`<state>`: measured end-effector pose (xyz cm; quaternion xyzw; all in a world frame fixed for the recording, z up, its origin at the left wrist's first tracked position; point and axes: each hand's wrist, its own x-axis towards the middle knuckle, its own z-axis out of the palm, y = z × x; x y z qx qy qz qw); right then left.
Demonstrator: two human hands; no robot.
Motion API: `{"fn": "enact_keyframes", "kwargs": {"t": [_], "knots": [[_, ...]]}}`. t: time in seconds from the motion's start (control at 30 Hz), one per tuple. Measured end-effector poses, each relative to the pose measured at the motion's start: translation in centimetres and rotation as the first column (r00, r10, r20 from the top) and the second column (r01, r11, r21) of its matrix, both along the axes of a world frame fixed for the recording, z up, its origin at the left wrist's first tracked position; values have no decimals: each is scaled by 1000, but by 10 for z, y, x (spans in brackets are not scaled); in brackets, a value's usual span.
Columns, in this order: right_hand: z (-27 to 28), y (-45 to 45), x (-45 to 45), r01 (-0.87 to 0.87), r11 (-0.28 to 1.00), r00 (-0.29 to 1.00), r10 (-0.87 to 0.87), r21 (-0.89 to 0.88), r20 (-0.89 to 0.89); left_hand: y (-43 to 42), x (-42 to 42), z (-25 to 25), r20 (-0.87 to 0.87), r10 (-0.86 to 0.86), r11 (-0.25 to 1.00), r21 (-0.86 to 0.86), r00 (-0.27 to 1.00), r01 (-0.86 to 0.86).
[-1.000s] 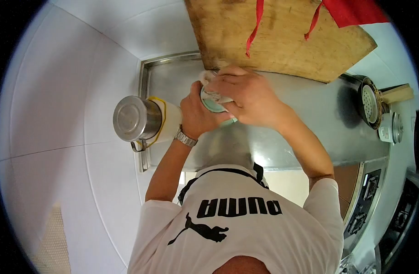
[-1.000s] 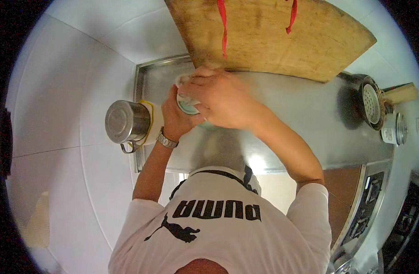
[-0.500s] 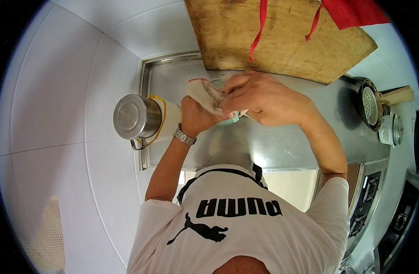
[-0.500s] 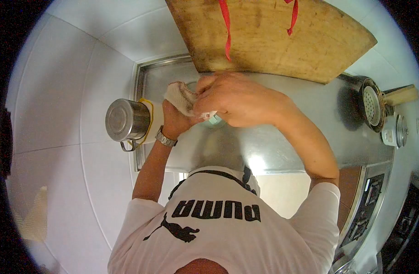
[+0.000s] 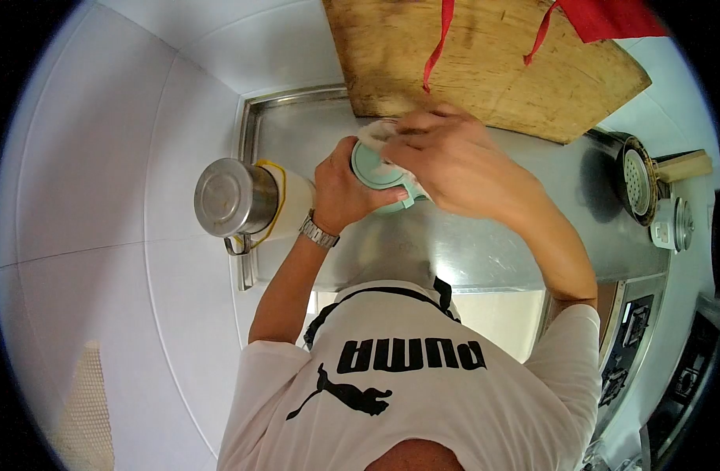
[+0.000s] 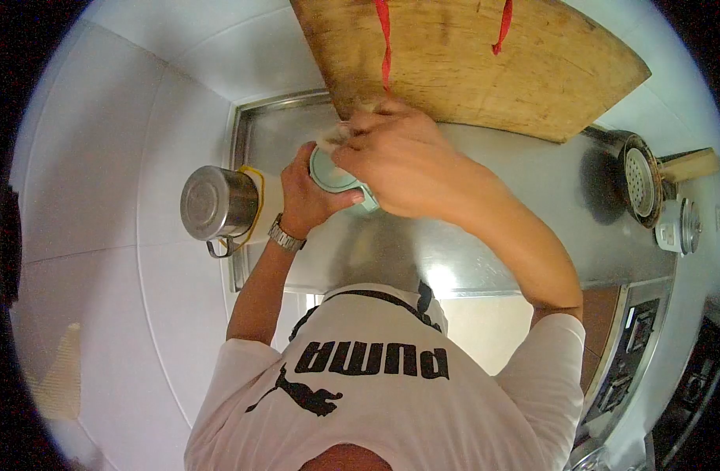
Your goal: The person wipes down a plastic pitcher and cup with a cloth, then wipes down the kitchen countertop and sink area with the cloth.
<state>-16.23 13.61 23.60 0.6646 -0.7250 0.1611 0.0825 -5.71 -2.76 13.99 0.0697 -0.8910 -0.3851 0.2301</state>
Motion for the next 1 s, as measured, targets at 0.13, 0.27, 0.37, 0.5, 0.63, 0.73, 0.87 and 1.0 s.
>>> {"fn": "enact_keyframes", "kwargs": {"t": [0.13,0.27,0.37,0.5,0.63,0.73,0.87,1.0], "knots": [[5,9,8,-156,985,958,133,73,253,1,-3,-3,17,-1,1000,-1,1000,1],[-15,-7,18,-163,982,952,183,-99,247,-4,-9,-17,-160,-69,998,-12,985,68],[-16,-16,12,-102,986,971,128,-133,200,-8,-4,-20,4,-78,997,-1,997,78],[-10,-7,3,42,995,998,-37,-87,60,0,-2,1,78,-20,1000,3,997,20],[3,7,4,-79,975,982,40,207,187,2,-3,1,-5,-50,998,46,999,50],[-11,2,14,-176,984,949,169,-1,266,0,-4,-8,-7,-53,999,-9,999,53],[-13,-12,15,-89,990,973,109,-107,203,-6,-7,-16,-95,-139,990,-24,986,137],[-17,-14,10,0,997,974,17,-78,225,-6,-3,-12,102,-92,996,-14,991,94]]}}
